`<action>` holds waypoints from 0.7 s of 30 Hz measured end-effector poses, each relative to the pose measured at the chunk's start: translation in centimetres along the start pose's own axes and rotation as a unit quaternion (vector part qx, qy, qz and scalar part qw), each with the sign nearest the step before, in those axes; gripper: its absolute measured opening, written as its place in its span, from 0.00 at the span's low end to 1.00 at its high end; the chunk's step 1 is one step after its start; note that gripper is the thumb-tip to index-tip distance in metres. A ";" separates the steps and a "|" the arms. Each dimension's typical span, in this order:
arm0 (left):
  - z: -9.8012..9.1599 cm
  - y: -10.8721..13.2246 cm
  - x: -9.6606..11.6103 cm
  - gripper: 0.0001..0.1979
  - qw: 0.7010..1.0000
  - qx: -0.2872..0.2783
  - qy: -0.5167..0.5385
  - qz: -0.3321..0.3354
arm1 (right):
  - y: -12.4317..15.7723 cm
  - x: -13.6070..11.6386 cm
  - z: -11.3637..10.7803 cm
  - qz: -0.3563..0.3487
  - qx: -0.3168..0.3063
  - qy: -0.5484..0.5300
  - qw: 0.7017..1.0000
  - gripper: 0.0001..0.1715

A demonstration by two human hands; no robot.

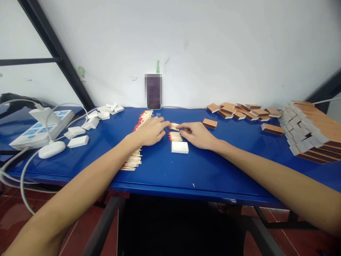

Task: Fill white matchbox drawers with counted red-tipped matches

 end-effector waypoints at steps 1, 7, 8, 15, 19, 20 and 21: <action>0.1 0.0 0.0 0.20 1.000 0.002 -0.006 -0.001 | 0.0 0.0 0.0 -0.002 -0.002 0.003 1.000 0.20; 0.2 -0.2 -0.1 0.21 0.998 -0.017 -0.052 -0.015 | 0.0 0.1 0.2 -0.006 -0.003 0.002 1.000 0.19; 0.2 -0.2 -0.1 0.21 0.998 -0.019 -0.056 -0.016 | 0.0 0.2 0.3 -0.006 -0.001 -0.002 1.000 0.19; 0.3 -0.2 -0.1 0.19 0.999 -0.013 -0.047 -0.006 | -0.1 0.4 0.3 -0.006 0.003 -0.017 1.000 0.18; 0.4 -0.1 0.0 0.17 1.000 -0.010 -0.028 -0.004 | -0.1 0.4 0.3 0.000 0.009 -0.022 1.000 0.19; 0.4 -0.1 0.0 0.17 1.000 -0.009 -0.026 -0.004 | -0.1 0.4 0.4 0.001 0.010 -0.023 1.000 0.19; 0.4 -0.1 0.0 0.17 1.000 -0.008 -0.026 -0.004 | -0.1 0.5 0.4 0.002 0.009 -0.025 1.000 0.19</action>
Point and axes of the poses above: each hand's wrist, its own y-axis away from the middle knuckle, its own z-axis out of the palm, x = y × z, the point moved 2 cm from there along -y, towards the middle knuckle, and after that the axes turned 4 degrees about x, right-handed, at the moved point
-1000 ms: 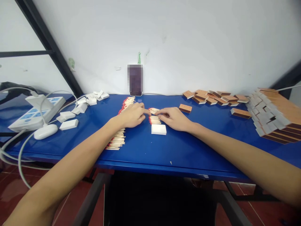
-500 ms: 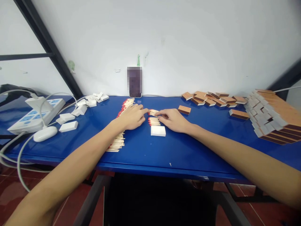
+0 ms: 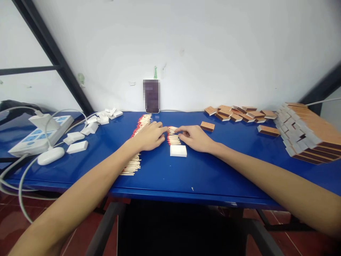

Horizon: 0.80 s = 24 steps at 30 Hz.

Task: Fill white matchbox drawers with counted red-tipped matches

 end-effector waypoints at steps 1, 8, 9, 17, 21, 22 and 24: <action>0.0 0.0 0.0 0.17 1.000 0.001 0.000 0.000 | 0.0 0.0 0.0 0.000 -0.001 -0.001 1.000 0.19; 0.1 -0.1 0.0 0.18 1.000 0.000 -0.007 -0.003 | -0.1 0.2 0.2 0.001 -0.002 -0.003 1.000 0.16; 0.1 -0.1 0.0 0.18 1.000 0.000 -0.008 -0.004 | -0.1 0.2 0.2 0.001 -0.003 -0.004 1.000 0.16; -0.1 -0.1 0.2 0.17 1.000 -0.001 -0.016 -0.003 | 0.0 0.0 0.1 0.002 -0.005 -0.005 1.000 0.17; -0.2 0.0 0.3 0.16 1.000 0.001 -0.014 0.000 | 0.0 -0.1 0.0 -0.002 -0.007 -0.008 1.000 0.18; -0.2 0.0 0.3 0.16 1.000 0.001 -0.013 0.001 | 0.0 0.0 0.1 -0.003 -0.007 -0.008 1.000 0.18; -0.2 0.0 0.3 0.16 1.000 0.000 -0.013 0.003 | 0.0 0.0 0.1 -0.005 -0.006 -0.006 1.000 0.17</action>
Point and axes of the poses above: each hand's wrist, its own y-axis away from the middle knuckle, its own z-axis out of the palm, x = y × z, the point moved 2 cm from there along -y, towards the middle knuckle, and after that the axes turned 4 degrees about x, right-handed, at the moved point
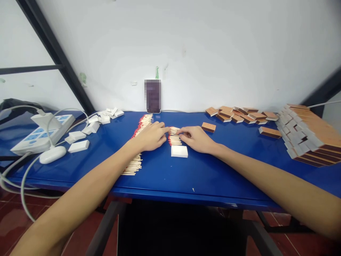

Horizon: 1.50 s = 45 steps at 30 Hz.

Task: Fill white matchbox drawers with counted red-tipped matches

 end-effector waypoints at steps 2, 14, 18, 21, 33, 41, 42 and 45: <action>0.0 0.0 0.0 0.16 1.000 -0.002 -0.001 0.001 | 0.0 0.0 0.0 -0.002 0.000 0.002 1.000 0.17; 0.1 -0.1 0.0 0.16 1.000 -0.010 0.016 -0.004 | 0.0 -0.1 -0.1 -0.008 -0.005 0.013 1.000 0.20; 0.2 -0.1 0.0 0.16 1.000 -0.013 0.019 -0.008 | 0.0 0.0 0.0 -0.007 -0.005 0.010 1.000 0.21; 0.2 -0.1 0.0 0.16 1.000 -0.015 0.022 -0.008 | 0.0 0.1 0.0 -0.012 0.000 0.001 1.000 0.20; -0.1 0.0 0.3 0.17 1.000 -0.007 0.023 -0.010 | 0.0 0.0 0.0 -0.021 -0.005 0.022 1.000 0.18; 0.1 -0.1 0.3 0.17 1.000 -0.012 0.020 0.000 | 0.0 0.0 0.0 -0.019 -0.007 0.032 0.999 0.19; 0.0 -0.1 0.3 0.17 1.000 -0.012 0.018 0.001 | 0.0 0.0 0.0 -0.018 -0.007 0.032 0.999 0.20; 0.0 0.0 0.3 0.18 1.000 -0.014 0.010 0.006 | 0.0 -0.1 -0.1 -0.018 -0.008 0.028 0.999 0.20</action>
Point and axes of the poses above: each hand's wrist, its own y-axis away from the middle knuckle, its own z-axis out of the palm, x = y × z, the point moved 2 cm from there along -y, towards the middle knuckle, and after that the axes turned 4 degrees about x, right-handed, at the moved point
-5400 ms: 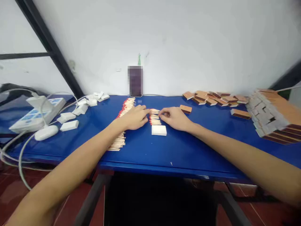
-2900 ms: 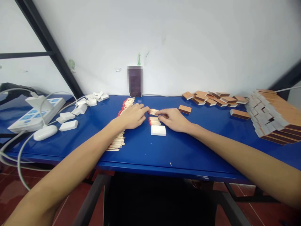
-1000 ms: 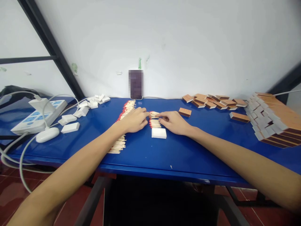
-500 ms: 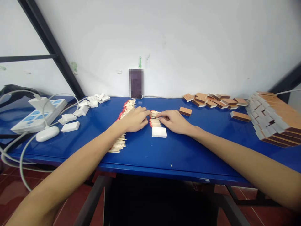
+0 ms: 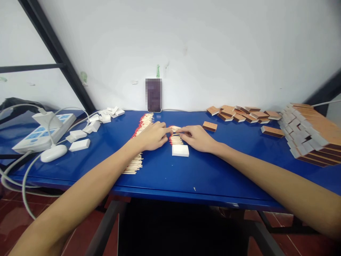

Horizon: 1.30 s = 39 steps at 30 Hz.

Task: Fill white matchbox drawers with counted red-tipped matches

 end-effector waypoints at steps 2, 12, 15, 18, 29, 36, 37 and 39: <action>0.0 0.0 0.0 0.18 1.000 0.000 -0.002 0.004 | 0.0 0.0 0.0 -0.001 -0.002 -0.002 1.000 0.20; -0.3 0.1 0.3 0.20 1.000 0.011 0.013 0.020 | 0.0 -0.1 0.0 0.010 -0.004 -0.003 1.000 0.18; -0.2 0.1 0.3 0.21 0.999 0.004 0.023 0.024 | 0.0 0.0 0.0 0.016 -0.003 -0.009 1.000 0.19; -0.1 0.0 0.2 0.21 1.000 -0.004 0.017 0.024 | 0.1 -0.1 -0.1 0.025 -0.004 -0.016 1.000 0.19; 0.0 0.0 0.2 0.20 1.000 -0.004 0.000 0.020 | -0.1 -0.4 -0.4 0.059 0.019 0.009 0.998 0.17; -0.1 0.0 0.2 0.19 1.000 0.007 0.022 0.020 | -0.1 -0.3 -0.5 0.055 0.012 0.000 0.998 0.15; -0.1 0.0 0.1 0.18 0.999 0.009 0.024 0.019 | -0.1 -0.3 -0.5 0.054 0.012 -0.003 0.998 0.15; -0.1 0.0 0.2 0.18 0.999 0.012 0.030 0.017 | -0.1 -0.2 -0.4 0.053 0.011 -0.009 0.998 0.15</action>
Point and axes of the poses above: each hand's wrist, its own y-axis away from the middle knuckle, its own z-axis out of the palm, x = y × z, the point moved 2 cm from there along -y, towards the middle knuckle, and after that the axes turned 4 degrees about x, right-handed, at the moved point
